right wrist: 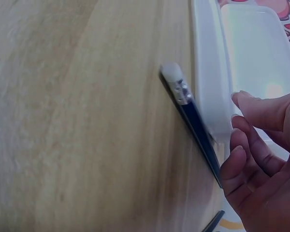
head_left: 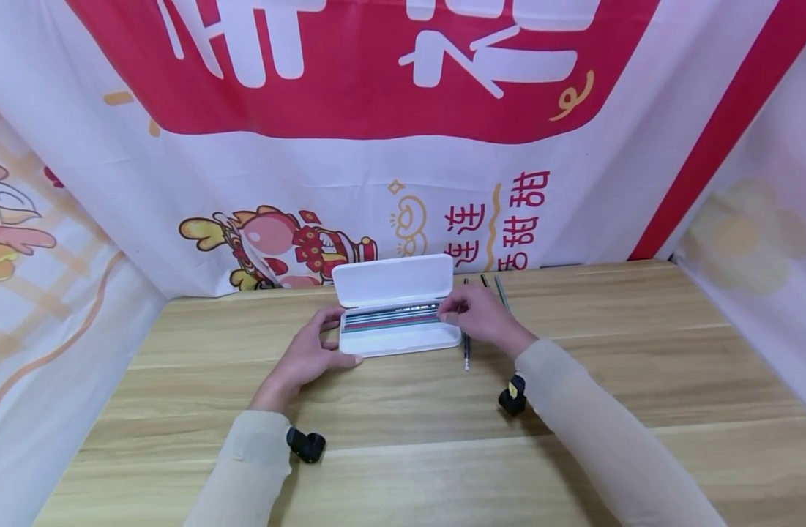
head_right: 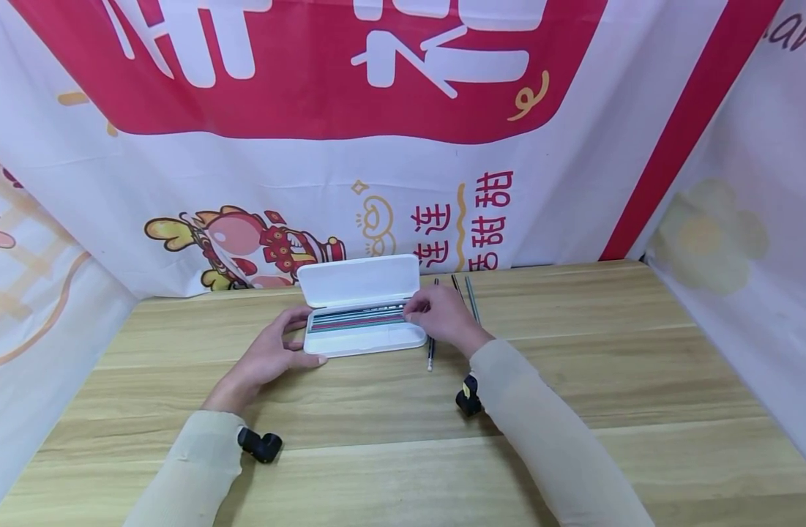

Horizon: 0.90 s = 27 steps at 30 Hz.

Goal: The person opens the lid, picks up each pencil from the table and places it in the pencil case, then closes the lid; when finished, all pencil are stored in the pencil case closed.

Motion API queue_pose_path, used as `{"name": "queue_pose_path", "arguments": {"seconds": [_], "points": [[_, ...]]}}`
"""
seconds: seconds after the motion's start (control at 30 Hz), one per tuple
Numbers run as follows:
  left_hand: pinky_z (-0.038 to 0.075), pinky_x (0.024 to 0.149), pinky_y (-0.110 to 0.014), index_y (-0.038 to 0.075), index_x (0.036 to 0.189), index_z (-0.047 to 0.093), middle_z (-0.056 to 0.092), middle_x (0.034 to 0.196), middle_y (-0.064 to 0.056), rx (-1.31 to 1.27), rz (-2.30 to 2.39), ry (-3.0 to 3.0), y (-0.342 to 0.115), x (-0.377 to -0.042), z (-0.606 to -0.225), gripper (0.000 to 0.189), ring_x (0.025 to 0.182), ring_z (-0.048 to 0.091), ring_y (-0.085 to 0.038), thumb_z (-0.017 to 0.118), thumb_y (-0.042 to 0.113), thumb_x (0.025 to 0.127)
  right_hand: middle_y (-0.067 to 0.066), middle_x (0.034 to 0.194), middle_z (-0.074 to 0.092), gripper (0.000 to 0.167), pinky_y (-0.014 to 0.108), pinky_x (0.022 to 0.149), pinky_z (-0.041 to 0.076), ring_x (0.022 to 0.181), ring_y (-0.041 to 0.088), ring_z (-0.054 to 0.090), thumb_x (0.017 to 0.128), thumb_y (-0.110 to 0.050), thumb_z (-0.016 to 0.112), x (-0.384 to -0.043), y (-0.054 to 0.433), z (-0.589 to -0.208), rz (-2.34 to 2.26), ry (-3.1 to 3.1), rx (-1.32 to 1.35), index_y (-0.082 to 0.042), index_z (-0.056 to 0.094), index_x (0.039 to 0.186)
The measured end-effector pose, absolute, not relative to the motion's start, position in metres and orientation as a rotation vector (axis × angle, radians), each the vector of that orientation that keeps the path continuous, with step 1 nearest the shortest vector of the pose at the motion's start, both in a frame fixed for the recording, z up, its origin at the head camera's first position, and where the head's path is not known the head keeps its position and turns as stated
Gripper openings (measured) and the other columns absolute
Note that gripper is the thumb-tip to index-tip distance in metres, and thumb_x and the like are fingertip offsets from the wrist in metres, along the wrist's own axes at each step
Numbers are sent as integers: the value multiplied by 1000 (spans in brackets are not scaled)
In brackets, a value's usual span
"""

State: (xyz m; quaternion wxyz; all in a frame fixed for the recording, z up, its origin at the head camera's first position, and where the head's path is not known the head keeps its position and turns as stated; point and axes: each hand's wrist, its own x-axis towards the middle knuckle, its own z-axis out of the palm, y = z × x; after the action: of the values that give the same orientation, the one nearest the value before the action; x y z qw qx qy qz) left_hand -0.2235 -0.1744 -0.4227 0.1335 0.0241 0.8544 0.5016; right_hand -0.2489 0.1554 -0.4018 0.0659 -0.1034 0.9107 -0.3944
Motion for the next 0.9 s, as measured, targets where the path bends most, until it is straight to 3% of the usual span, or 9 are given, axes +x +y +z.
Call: {"name": "queue_pose_path", "arguments": {"seconds": [0.4,0.9], "points": [[47,122,-57,20,164,38,40,168,-19,63,1456,2474,-174,-222,-422,91,139,61,-43,90,20,90,2,111,74,15,36,85,55,103,23,63,103,-20,72,-236,176,-380,-1268,2779,-256,-17,80,116],[48,121,-55,20,164,39,41,169,-17,54,1456,2475,-173,-222,-421,90,138,62,-41,90,19,90,9,110,74,21,31,78,60,99,27,66,104,-27,73,-199,215,-361,-1416,2799,-153,-13,78,118]]}}
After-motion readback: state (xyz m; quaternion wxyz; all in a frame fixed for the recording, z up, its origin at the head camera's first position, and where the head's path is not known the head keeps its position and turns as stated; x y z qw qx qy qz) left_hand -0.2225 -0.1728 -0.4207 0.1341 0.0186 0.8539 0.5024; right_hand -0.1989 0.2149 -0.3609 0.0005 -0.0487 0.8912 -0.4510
